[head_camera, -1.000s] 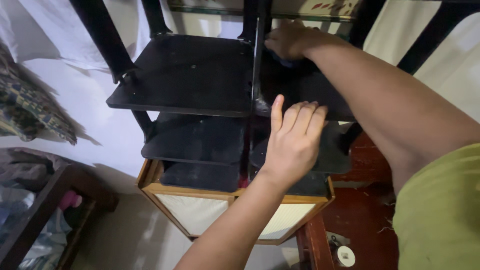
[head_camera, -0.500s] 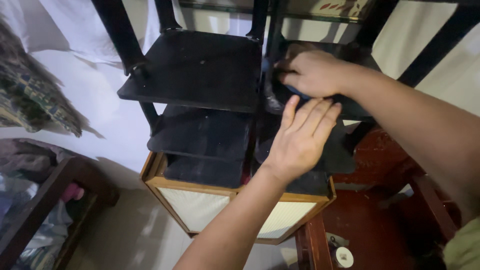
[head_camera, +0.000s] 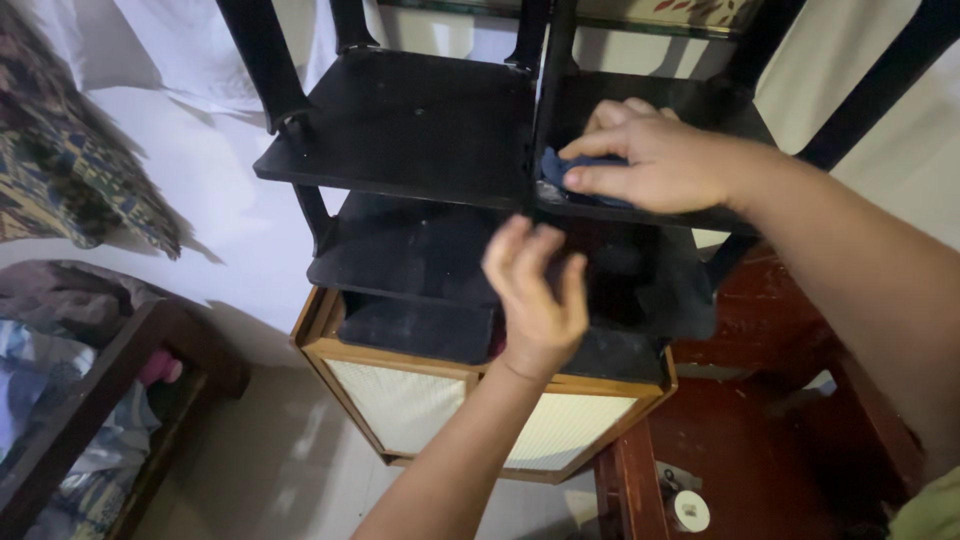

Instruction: The person wipes the surfaces of a black multi-tiered shoe rack using a blue cloth. They systematically clean the top shelf, middle shelves, and the bottom section of the rack.

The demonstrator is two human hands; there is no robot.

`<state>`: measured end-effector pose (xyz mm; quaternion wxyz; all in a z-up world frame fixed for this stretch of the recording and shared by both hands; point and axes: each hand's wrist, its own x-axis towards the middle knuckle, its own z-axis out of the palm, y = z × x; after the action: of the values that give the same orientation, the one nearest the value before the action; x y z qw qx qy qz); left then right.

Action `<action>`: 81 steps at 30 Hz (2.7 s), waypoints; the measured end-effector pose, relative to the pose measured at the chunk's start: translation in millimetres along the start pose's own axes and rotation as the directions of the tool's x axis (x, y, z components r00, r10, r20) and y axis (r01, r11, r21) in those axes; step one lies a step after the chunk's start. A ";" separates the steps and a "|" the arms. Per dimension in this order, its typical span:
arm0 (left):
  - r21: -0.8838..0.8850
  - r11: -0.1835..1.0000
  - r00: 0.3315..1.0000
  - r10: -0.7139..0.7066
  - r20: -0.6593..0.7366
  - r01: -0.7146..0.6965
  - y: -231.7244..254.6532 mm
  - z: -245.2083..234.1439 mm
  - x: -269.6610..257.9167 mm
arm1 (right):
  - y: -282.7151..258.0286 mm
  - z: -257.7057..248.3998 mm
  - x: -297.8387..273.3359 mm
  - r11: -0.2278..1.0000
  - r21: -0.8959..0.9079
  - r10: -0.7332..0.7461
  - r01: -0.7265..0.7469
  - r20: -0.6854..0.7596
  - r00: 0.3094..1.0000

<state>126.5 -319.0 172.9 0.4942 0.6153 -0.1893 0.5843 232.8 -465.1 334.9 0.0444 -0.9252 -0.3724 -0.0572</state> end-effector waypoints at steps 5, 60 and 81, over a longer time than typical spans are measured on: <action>-0.328 0.764 0.818 -0.574 0.049 0.556 -15.8 7.9 -4.3 | -14.1 3.3 -11.0 0.996 -0.022 -0.082 0.081 -0.055 0.995; 0.100 0.683 0.518 -0.633 0.576 0.724 -110.1 -269.4 -88.6 | -260.8 153.8 -22.5 0.812 0.579 -0.181 0.078 0.124 0.976; -0.408 -0.404 -0.150 -0.836 0.527 0.818 -129.4 -364.0 -169.0 | -323.3 302.4 -65.3 0.740 0.567 -0.079 0.361 -0.460 0.884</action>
<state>-3.7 -18.3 -92.6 0.9346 0.2955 0.1609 -0.1158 -16.4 -239.7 39.4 0.4248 -0.7693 -0.4610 -0.1233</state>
